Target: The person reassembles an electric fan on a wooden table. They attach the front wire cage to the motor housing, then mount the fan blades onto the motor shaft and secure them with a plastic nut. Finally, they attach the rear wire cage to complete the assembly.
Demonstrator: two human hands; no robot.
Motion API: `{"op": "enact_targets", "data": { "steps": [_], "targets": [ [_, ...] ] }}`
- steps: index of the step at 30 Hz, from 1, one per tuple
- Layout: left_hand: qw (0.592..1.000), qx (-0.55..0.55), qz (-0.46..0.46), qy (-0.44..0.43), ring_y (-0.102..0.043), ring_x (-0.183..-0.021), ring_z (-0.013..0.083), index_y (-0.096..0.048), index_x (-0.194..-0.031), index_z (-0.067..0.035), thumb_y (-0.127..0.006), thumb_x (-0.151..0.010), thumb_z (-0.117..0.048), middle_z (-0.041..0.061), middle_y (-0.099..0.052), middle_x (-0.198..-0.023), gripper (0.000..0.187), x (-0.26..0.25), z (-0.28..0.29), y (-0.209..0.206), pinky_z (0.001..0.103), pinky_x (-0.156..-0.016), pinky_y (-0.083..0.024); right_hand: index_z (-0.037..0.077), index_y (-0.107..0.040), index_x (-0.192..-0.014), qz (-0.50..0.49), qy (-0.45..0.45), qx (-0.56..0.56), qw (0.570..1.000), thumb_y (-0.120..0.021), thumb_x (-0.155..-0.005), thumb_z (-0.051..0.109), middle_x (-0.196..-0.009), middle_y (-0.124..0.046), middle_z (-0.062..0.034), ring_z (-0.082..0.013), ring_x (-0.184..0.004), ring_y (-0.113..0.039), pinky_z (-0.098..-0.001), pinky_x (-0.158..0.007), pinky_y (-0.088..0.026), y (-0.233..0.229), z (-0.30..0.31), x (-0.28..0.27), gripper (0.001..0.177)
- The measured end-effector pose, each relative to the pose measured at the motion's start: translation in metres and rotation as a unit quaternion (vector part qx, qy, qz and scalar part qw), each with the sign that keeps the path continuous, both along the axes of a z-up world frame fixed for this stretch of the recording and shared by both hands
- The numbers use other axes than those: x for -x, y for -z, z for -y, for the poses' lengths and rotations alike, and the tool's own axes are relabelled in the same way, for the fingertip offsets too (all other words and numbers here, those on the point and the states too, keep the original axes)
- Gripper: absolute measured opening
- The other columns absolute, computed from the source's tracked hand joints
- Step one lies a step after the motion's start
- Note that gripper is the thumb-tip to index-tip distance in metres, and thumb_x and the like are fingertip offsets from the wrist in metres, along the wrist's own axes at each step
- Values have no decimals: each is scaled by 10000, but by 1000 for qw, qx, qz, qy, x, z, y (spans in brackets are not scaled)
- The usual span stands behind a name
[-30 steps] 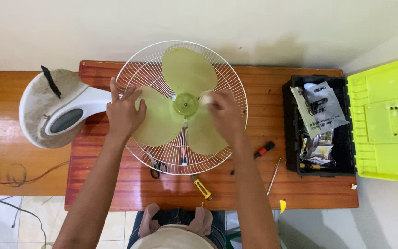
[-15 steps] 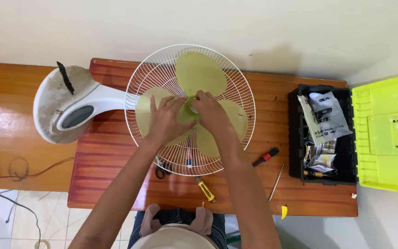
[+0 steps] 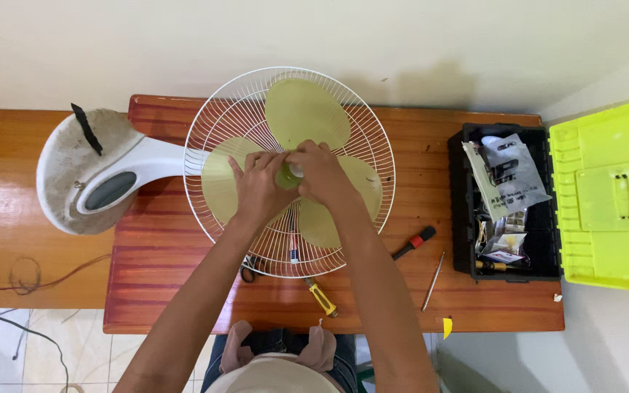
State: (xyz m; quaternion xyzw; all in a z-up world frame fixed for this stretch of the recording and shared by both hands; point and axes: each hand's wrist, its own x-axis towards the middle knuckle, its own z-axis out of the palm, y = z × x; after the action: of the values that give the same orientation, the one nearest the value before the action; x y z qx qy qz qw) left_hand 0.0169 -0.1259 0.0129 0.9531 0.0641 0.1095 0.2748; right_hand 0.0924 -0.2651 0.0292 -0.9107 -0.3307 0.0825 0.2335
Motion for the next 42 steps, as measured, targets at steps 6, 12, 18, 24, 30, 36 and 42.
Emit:
{"op": "enact_targets", "data": {
  "steps": [6, 12, 18, 24, 30, 36, 42],
  "targets": [
    [1000, 0, 9, -10, -534, -1292, 316, -696, -1284, -88, -945, -605, -326, 94, -692, -1277, 762, 0, 1, 1, 838, -1098, -117, 57, -649, -1230, -64, 74, 3, 995, -775, -888, 163, -1266, -567, -146, -344, -1154, -605, -462, -962, -540, 1, 1, -4, 379],
    [1000, 8, 3, -13, -532, -1284, 314, -695, -1272, -89, -947, -584, -337, 95, -690, -1277, 773, 1, 0, 0, 828, -1115, -93, 48, -638, -1227, -46, 61, -10, 997, -804, -749, 140, -1262, -559, -148, -357, -1152, -578, -459, -950, -528, 2, 0, -3, 514],
    [1000, 16, -3, -18, -528, -1299, 312, -702, -1276, -95, -948, -562, -296, 88, -699, -1283, 781, 0, 1, -1, 819, -1123, -93, 56, -673, -1201, -61, 45, -44, 996, -783, -744, 67, -1269, -592, -98, -331, -1144, -566, -448, -967, -508, -6, -1, 0, 471],
    [1000, 8, -17, -14, -518, -1309, 319, -689, -1277, -91, -978, -532, -329, 101, -689, -1282, 834, -3, 0, 2, 823, -1117, -92, 91, -734, -1171, -65, 35, -71, 995, -729, -776, 13, -1213, -661, -78, -323, -1151, -577, -443, -1016, -516, -4, -1, -1, 403],
    [1000, 5, 4, -14, -528, -1305, 328, -691, -1270, -95, -974, -589, -341, 104, -703, -1276, 777, -4, 2, 5, 845, -1096, -94, 65, -700, -1134, -19, 52, 49, 997, -761, -788, 183, -1164, -646, -125, -330, -1143, -577, -453, -979, -527, -4, 5, -7, 370],
    [1000, 0, 13, -14, -533, -1290, 323, -692, -1268, -90, -984, -575, -351, 109, -705, -1254, 796, -3, 1, 3, 855, -1092, -92, -2, -651, -1195, -88, 152, 35, 984, -710, -946, 373, -1184, -609, -165, -322, -1093, -626, -468, -920, -544, -4, 11, -10, 454],
    [1000, 4, -2, -24, -532, -1287, 320, -682, -1279, -79, -980, -530, -330, 102, -703, -1258, 844, -2, 3, -1, 836, -1100, -111, 146, -789, -1064, 61, 0, -87, 994, -725, -709, 268, -1242, -700, -76, -298, -1076, -637, -443, -924, -547, 14, -4, -7, 381]
  ]
}}
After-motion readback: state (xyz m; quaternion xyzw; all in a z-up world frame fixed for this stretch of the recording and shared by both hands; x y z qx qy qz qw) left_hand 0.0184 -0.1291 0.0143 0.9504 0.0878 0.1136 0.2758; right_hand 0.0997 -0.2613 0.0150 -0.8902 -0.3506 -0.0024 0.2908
